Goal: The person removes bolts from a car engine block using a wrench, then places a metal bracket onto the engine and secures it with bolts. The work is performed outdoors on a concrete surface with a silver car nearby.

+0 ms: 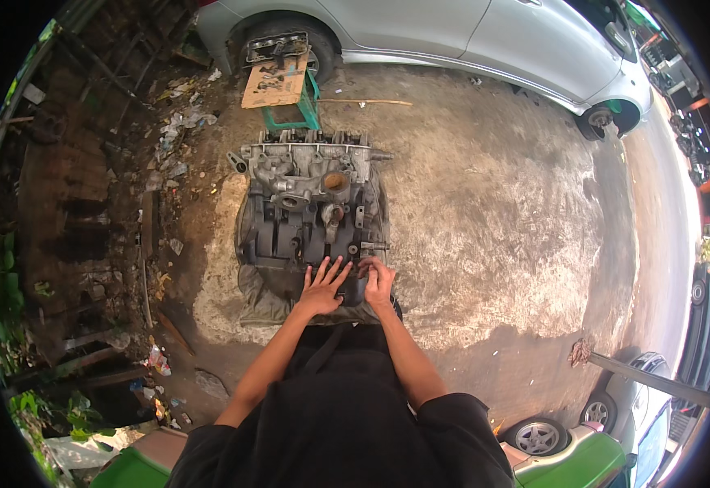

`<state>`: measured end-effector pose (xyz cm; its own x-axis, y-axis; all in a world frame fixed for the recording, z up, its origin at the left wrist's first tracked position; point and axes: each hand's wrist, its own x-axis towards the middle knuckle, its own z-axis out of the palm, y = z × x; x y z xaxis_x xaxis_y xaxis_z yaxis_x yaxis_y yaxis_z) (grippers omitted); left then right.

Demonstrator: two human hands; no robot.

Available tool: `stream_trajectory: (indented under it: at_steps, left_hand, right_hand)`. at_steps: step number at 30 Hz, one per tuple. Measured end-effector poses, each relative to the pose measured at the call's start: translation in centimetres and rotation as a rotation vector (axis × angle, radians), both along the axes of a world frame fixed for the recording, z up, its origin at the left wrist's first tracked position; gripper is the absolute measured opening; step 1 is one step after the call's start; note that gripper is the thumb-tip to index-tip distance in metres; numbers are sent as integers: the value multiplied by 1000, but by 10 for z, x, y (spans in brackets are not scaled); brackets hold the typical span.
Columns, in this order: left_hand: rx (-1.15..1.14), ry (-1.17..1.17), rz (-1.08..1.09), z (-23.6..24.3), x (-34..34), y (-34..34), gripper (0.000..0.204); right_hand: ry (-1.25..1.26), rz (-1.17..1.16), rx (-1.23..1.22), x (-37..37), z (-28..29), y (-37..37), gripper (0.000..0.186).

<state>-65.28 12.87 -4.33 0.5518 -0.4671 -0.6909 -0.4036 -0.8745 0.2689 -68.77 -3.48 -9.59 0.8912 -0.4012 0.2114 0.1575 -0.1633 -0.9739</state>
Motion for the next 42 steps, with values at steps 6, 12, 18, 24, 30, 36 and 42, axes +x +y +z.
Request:
stream_trajectory:
  at_steps: [6,12,18,24,30,36,42]
  left_hand:
    - [26,45,-28,-1,2,0,91]
    - [17,57,-36,-2,3,5,92]
    - [49,48,-35,-2,2,-1,88]
    - [47,0,-5,-4,-3,-3,87]
    - [50,-12,-1,-5,-4,-3,87]
    - [41,-9,9,-6,-4,-3,87]
    - [13,-35,31,-10,-8,-3,88]
  right_hand:
    - [-5,-97,135,27,-17,1,35]
    - [62,-101,132,29,-11,2,43]
    - [-15,32,58,16,-3,-11,51]
    - [-43,50,145,-8,-7,-31,62]
    - [-36,374,-81,-16,-3,-36,67]
    - [-65,482,-126,-16,4,-26,57]
    - [-57,548,-117,-11,3,-30,54]
